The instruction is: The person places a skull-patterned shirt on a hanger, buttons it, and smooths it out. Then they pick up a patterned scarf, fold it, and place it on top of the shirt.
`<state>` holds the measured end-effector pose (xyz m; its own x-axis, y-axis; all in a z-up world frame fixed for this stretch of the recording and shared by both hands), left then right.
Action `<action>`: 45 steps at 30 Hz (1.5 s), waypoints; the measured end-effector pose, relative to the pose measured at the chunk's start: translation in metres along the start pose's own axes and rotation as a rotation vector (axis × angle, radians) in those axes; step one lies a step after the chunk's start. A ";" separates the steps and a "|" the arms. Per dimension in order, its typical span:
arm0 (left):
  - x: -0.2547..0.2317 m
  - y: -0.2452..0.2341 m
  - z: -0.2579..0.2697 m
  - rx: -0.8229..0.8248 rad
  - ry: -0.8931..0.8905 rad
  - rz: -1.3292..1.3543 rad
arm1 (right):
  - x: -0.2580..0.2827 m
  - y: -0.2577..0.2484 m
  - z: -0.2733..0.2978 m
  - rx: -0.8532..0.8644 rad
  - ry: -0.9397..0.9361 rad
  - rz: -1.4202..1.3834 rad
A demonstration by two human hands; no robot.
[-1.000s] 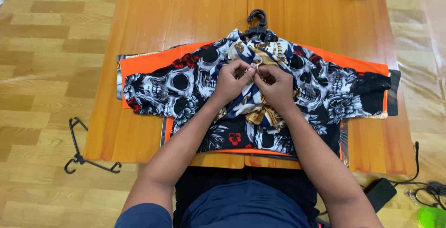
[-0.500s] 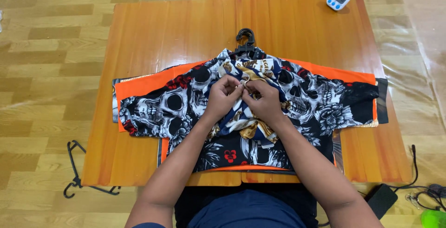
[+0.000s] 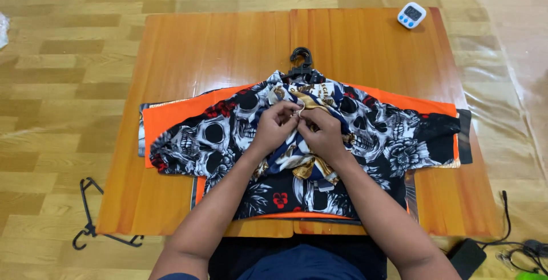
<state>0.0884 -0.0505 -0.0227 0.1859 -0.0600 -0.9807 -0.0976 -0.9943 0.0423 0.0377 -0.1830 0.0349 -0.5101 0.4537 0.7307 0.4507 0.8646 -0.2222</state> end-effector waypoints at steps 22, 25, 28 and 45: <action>-0.001 0.002 0.006 -0.001 -0.048 0.090 | -0.020 -0.001 0.004 -0.015 0.018 -0.136; -0.001 0.002 0.006 -0.013 -0.046 0.085 | -0.025 -0.001 0.006 -0.006 0.032 -0.111; -0.005 0.001 0.006 -0.016 -0.049 0.120 | -0.025 0.001 0.003 -0.015 0.145 -0.121; -0.005 -0.006 0.009 0.019 -0.052 0.315 | -0.030 0.007 0.000 0.207 0.420 -0.353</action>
<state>0.0788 -0.0435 -0.0195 0.0933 -0.3600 -0.9283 -0.1606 -0.9256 0.3428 0.0564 -0.1906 0.0113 -0.2504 0.0423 0.9672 0.1320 0.9912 -0.0092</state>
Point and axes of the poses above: each hand's wrist, its own z-axis away from the middle knuckle, its own y-axis out of the palm, x = y × z, the point moved 8 cm from there along -z, towards the middle knuckle, and after that the axes turned 11 degrees about -x, right-handed, at the moved point
